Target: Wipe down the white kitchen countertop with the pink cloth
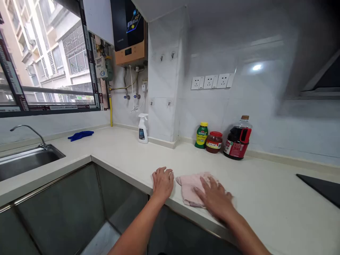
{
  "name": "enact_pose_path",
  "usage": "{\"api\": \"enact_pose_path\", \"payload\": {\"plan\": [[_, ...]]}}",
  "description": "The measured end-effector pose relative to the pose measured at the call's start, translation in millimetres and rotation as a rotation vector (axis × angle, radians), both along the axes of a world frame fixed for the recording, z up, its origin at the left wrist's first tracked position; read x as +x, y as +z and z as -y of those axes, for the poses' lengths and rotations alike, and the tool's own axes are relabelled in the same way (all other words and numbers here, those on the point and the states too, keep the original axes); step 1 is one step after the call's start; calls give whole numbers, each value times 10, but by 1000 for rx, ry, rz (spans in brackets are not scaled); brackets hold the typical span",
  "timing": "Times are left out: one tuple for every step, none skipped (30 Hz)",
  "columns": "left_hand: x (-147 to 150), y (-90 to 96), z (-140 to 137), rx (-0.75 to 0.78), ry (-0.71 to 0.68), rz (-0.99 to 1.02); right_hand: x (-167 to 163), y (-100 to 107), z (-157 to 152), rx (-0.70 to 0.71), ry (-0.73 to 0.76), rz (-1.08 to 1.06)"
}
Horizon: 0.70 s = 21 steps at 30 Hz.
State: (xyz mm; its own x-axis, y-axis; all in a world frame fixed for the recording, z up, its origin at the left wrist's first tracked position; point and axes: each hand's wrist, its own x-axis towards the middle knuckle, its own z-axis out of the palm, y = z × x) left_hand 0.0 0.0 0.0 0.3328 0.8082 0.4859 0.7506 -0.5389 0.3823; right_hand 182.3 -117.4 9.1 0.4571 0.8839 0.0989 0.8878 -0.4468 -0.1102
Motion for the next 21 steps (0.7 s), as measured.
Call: {"api": "enact_pose_path", "payload": {"plan": [[-4,6,-7,-6,9,24,-116,-25,-48,-18,50,-22],[-12,13,-19,-12,17,46,-269,-45,-94,-9,126,-31],[-25,19,-34,-21,27,69,-435,-60,-135,18,220,-38],[-42,26,-53,-31,41,91,-593,-67,-168,52,309,-44],[-60,33,-74,-44,57,111,-723,-68,-190,91,368,-47],[-79,42,-95,-58,71,128,-811,-63,-202,126,414,-51],[-95,51,-113,-71,81,141,-849,-54,-201,152,445,-57],[-106,61,-128,-83,84,148,-836,-44,-186,169,467,-64],[-113,71,-138,-93,78,149,-777,-36,-158,176,489,-72],[-115,80,-143,-101,67,147,-679,-31,-115,179,506,-79],[-113,88,-144,-106,54,144,-553,-34,-56,181,513,-80],[-109,93,-142,-111,40,141,-405,-46,21,185,511,-75],[-105,97,-140,-115,29,139,-242,-69,117,193,498,-65],[-103,97,-139,-118,21,139,-66,-104,236,202,477,-52],[-102,95,-138,-120,14,140,121,-151,377,214,447,-37],[-103,91,-139,-119,6,141,320,-211,543,224,404,-20],[-105,84,-140,-115,-4,139,531,-280,731,233,350,0],[-107,76,-141,-109,-17,136,751,-357,938,240,281,20],[-109,68,-140,-100,-33,130,979,-436,1157,245,207,47],[-108,59,-137,-92,-50,126,1209,-514,1380,247,122,82],[-106,52,-132,-83,-66,118,1432,-584,1595,241,20,125]]}}
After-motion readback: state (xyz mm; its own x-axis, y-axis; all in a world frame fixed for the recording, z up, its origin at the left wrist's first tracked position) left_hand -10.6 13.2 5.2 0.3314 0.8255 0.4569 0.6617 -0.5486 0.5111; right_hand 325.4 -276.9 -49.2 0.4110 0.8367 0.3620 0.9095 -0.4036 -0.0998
